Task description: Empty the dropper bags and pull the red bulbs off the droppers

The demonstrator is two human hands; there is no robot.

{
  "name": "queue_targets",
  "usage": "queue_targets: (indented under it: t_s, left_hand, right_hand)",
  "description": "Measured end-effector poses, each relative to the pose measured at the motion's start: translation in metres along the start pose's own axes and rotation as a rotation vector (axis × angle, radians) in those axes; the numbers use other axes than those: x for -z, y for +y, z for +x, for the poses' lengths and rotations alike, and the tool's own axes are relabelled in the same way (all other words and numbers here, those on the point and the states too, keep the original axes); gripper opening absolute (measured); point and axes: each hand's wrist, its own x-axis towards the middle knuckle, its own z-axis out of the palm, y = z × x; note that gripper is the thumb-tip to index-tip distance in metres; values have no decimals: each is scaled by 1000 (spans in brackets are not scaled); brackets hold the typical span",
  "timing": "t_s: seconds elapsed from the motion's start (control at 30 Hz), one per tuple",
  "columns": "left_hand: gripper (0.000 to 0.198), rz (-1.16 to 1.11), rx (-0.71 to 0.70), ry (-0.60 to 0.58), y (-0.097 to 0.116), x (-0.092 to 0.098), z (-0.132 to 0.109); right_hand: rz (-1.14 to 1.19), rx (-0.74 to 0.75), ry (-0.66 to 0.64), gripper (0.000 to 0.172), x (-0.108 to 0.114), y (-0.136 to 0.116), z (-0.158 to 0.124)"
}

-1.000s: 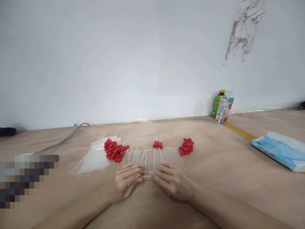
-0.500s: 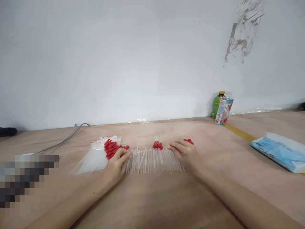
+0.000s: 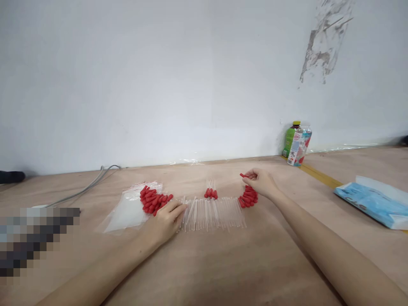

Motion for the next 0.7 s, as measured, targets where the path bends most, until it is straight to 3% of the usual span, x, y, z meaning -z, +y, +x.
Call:
queue_targets:
  t_s: [0.2, 0.33, 0.47, 0.7]
  left_hand:
    - [20, -160, -12, 41, 10, -6, -2]
    - [35, -202, -34, 51, 14, 1, -3]
    - [30, -217, -15, 81, 13, 9, -9]
    - [24, -233, 39, 70, 7, 15, -17]
  right_hand:
    - [-97, -3, -24, 25, 13, 16, 2]
    - [-105, 13, -93, 26, 13, 25, 3]
    - [-121, 30, -170, 26, 16, 27, 1]
    - [-199, -7, -46, 30, 13, 15, 2]
